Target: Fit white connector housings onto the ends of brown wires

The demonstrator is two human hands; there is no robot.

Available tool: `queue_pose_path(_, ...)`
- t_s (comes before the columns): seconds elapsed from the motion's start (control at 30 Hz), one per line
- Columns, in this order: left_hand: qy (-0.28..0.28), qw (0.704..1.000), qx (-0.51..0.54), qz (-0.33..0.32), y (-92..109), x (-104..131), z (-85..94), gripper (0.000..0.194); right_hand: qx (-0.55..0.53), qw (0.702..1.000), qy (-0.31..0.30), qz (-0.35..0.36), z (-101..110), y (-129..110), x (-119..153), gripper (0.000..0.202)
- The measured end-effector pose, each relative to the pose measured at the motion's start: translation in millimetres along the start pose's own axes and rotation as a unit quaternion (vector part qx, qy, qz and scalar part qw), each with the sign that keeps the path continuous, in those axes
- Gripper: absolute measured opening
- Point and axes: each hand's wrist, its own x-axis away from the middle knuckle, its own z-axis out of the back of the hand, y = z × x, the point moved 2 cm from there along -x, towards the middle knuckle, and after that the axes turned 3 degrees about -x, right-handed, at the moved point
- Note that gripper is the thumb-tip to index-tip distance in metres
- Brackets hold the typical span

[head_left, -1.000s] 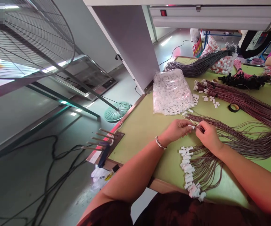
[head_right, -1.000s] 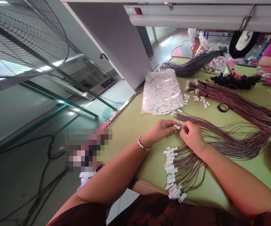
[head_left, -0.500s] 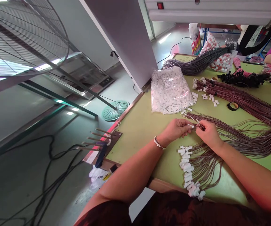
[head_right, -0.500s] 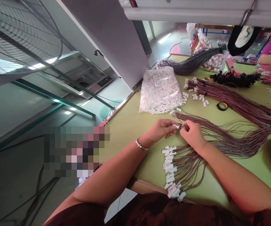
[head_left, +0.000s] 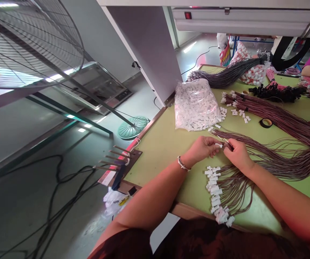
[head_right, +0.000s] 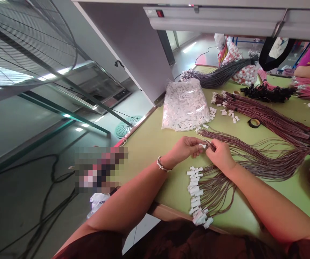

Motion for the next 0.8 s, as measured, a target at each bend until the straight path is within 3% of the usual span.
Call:
queue_pose_path(0.23, 0.023, 0.999, 0.02, 0.014, -3.1, -4.2, 8.2, 0.017, -0.035, 0.999, 0.002, -0.04, 1.3, 4.1, -2.3, 0.013)
queue_pose_path(0.4, 0.017, 1.0, 0.014, 0.02, -2.1, -3.3, 6.8, 0.016, -0.012, 1.0, 0.008, -0.027, 1.2, 3.9, -2.4, 0.011)
queue_pose_path(0.7, 0.025, 0.999, -0.01, -0.024, 1.2, -1.8, 7.6, 0.016, -0.064, 0.995, -0.034, -0.072, 1.0, 8.9, -4.9, 0.011)
queue_pose_path(0.8, 0.013, 0.998, -0.048, -0.044, 2.0, -0.8, 6.4, 0.019, -0.031, 0.998, -0.024, -0.055, 1.5, 6.3, -4.8, 0.011)
